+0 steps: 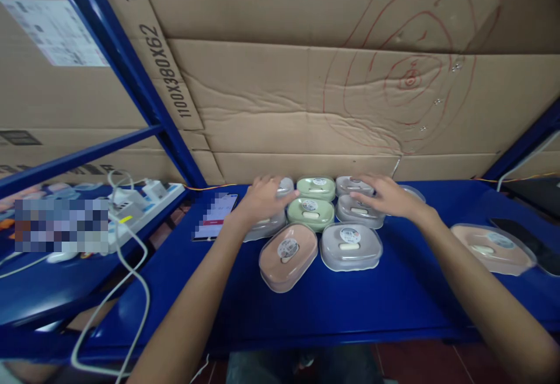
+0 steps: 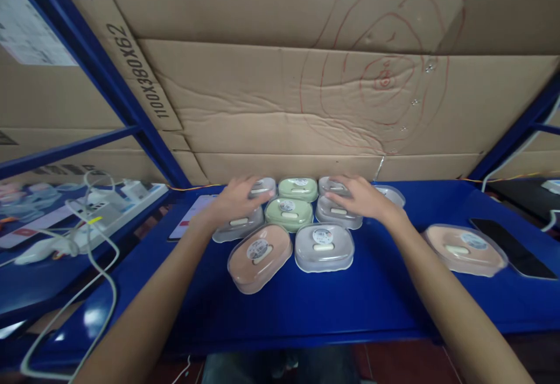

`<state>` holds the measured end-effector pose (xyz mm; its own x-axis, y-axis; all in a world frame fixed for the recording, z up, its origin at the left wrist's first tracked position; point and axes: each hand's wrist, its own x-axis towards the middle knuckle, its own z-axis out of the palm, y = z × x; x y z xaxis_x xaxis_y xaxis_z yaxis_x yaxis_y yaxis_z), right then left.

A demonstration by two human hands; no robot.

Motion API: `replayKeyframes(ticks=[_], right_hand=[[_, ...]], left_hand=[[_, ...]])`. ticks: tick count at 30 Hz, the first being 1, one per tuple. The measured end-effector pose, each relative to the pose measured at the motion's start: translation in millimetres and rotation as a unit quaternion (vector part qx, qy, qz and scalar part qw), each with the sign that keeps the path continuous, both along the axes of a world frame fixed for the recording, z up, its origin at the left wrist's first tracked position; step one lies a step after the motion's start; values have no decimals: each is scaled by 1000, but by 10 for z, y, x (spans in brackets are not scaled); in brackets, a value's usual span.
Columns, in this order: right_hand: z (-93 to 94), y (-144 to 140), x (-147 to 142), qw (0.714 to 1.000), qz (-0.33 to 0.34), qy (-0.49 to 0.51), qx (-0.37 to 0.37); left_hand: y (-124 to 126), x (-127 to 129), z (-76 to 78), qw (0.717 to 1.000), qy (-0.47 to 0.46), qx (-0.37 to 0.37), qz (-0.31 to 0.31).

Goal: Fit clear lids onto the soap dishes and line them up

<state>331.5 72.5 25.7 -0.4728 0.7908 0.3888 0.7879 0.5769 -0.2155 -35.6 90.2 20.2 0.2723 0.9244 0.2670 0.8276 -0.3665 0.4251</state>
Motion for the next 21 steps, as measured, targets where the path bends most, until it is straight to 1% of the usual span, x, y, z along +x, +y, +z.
replayKeyframes(ticks=[2,4,6,8,10,13,14,16,18,19,21], right_hand=[[-119,-78,111,1000,9,9,-8],[-273,-95,171,1000,13,26,-3],[-404,-77,205,999,16,42,11],[-463,-68,223,998,18,49,18],[-429,-115,214,998,14,51,18],[-252,-333,109,997,8,77,20],[-187,-437,46,996,18,91,16],[-96,-659,-101,993,64,103,-17],[-86,-860,-233,989,106,88,-57],[-112,-942,-277,988,114,78,-68],[-204,-1060,-304,990,105,60,-68]], left_hand=[[-207,55,-120,997,-22,21,-76],[-402,109,-277,991,-12,31,-130],[-571,152,-408,988,1,22,-150],[-722,176,-474,988,24,22,-152],[-877,174,-482,988,45,46,-140],[-1133,134,-464,985,68,91,-127],[-1215,118,-462,984,78,95,-127],[-1349,92,-462,983,103,86,-130],[-1419,82,-450,980,120,70,-143],[-1427,84,-436,978,123,62,-156],[-1400,97,-395,972,122,51,-192]])
